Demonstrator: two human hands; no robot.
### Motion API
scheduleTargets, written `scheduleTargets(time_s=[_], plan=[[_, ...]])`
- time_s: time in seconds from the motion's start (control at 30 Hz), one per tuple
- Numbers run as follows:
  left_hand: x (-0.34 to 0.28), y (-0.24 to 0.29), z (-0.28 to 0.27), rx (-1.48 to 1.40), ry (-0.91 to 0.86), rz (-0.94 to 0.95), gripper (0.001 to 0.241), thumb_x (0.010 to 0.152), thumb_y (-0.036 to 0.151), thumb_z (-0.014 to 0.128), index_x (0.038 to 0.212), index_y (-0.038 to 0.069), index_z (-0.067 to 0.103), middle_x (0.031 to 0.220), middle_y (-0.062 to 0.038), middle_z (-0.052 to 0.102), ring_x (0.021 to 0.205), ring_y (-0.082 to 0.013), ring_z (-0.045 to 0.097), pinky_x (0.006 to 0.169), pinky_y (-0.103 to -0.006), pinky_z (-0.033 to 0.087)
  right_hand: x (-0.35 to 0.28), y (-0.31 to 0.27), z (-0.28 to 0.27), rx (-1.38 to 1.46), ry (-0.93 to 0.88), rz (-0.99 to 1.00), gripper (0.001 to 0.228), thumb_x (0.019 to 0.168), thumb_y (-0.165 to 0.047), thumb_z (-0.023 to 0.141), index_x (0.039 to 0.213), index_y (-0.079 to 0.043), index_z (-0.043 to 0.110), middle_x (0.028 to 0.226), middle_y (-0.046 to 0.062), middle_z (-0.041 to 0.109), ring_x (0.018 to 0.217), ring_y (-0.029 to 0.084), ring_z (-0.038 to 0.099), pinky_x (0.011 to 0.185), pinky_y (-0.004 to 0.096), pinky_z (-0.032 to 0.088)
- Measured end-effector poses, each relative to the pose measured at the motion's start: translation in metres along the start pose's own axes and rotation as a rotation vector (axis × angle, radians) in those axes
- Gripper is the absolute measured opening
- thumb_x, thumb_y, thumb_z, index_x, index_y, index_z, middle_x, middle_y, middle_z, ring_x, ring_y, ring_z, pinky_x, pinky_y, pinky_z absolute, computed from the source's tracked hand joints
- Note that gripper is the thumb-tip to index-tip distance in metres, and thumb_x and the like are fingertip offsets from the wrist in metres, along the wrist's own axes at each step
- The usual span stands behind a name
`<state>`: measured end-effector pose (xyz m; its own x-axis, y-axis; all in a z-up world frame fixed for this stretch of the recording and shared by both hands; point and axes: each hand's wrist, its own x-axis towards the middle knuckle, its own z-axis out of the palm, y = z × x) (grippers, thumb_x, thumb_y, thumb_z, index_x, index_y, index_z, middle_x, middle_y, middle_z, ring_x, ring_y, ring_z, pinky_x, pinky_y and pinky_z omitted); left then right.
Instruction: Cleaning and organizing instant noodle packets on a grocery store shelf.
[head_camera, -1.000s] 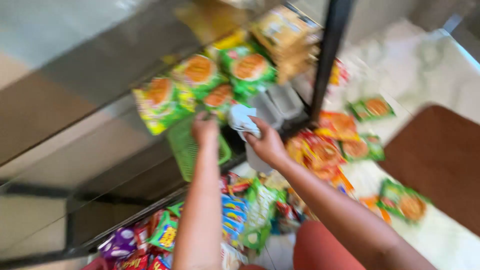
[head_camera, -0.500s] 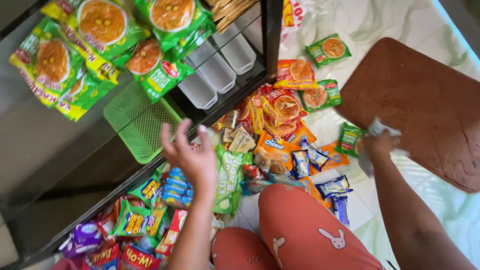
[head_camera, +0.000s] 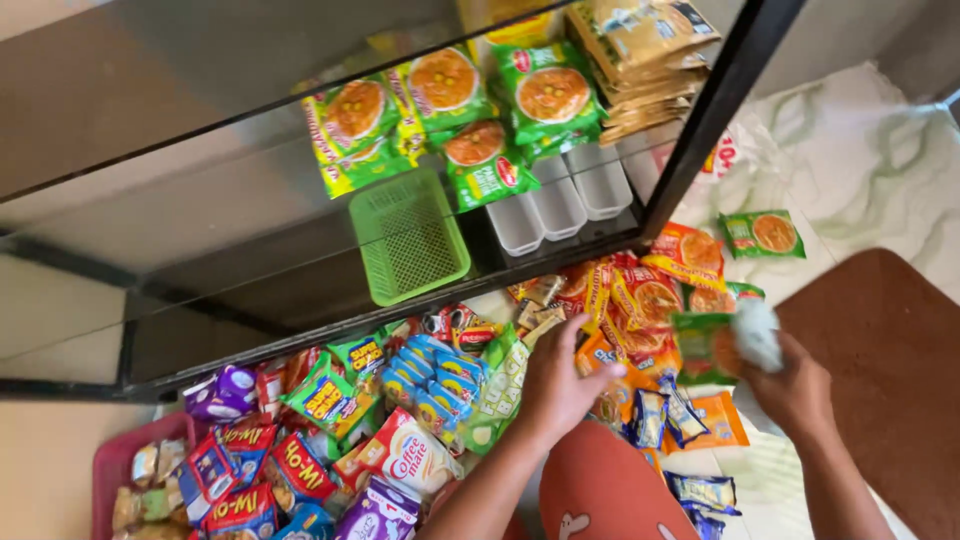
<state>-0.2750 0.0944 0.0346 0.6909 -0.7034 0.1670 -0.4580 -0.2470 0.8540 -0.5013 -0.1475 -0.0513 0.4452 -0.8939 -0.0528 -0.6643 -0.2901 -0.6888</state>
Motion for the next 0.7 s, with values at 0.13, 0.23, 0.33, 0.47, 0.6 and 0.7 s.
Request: scheduleTargets(time_s=[0.13,0.23,0.33,0.47,0.6,0.7], plan=[[0.007,0.042,-0.032,0.135,-0.044,0.186,0.097,0.062,0.035,0.095,0.138,-0.002,0.049,0.133,-0.026,0.058,0.124,-0.0428,0.054,0.104,-0.0501,0.040,-0.021,-0.117,-0.012,0.165,-0.236,-0.296,0.055,0.073,-0.004,0.079,0.126,-0.004,0.064,0.112,0.013,0.073,0.100,0.027,0.072,0.081,0.038,0.058],[0.004,0.025,-0.041,0.001,-0.383,-0.009,0.091,0.062,0.028,0.096,0.138,0.005,0.052,0.137,-0.017,0.059,0.126,-0.0325,0.056,0.107,-0.0426,0.043,-0.031,-0.186,-0.014,0.077,-0.437,-0.806,0.047,0.063,-0.002,0.081,0.108,-0.006,0.072,0.112,0.010,0.075,0.103,0.025,0.073,0.085,0.036,0.058],[-0.016,-0.014,-0.039,-0.597,-0.354,-0.237,0.082,0.074,0.027,0.089,0.144,0.007,0.052,0.138,-0.009,0.065,0.129,-0.0223,0.062,0.112,-0.0368,0.046,-0.038,-0.201,0.004,0.185,-0.492,-0.693,0.044,0.069,-0.004,0.079,0.112,-0.006,0.072,0.107,0.011,0.074,0.103,0.024,0.074,0.089,0.036,0.057],[-0.035,-0.032,-0.042,-0.608,0.007,-0.449,0.079,0.067,0.017,0.091,0.137,0.009,0.054,0.127,-0.006,0.072,0.116,-0.0189,0.069,0.100,-0.0348,0.056,-0.070,-0.248,0.029,0.297,-0.299,-0.660,0.048,0.082,-0.023,0.077,0.124,-0.002,0.068,0.117,0.020,0.069,0.110,0.035,0.066,0.095,0.042,0.050],[-0.053,-0.008,-0.047,-0.168,-0.065,-0.326,0.049,0.083,0.018,0.082,0.128,0.007,0.066,0.116,-0.012,0.079,0.106,-0.0250,0.078,0.091,-0.0370,0.060,-0.087,-0.249,0.066,-0.009,-0.168,-0.932,0.050,0.084,-0.042,0.075,0.115,-0.002,0.070,0.109,0.020,0.069,0.101,0.035,0.067,0.088,0.045,0.051],[-0.059,0.025,-0.073,-0.034,-0.025,-0.295,0.089,0.065,0.019,0.092,0.142,0.008,0.048,0.123,-0.018,0.066,0.110,-0.0323,0.067,0.093,-0.0387,0.053,-0.080,-0.240,0.085,0.137,-0.236,-0.612,0.039,0.095,-0.041,0.069,0.104,-0.004,0.074,0.089,0.017,0.073,0.081,0.027,0.072,0.073,0.038,0.055]])
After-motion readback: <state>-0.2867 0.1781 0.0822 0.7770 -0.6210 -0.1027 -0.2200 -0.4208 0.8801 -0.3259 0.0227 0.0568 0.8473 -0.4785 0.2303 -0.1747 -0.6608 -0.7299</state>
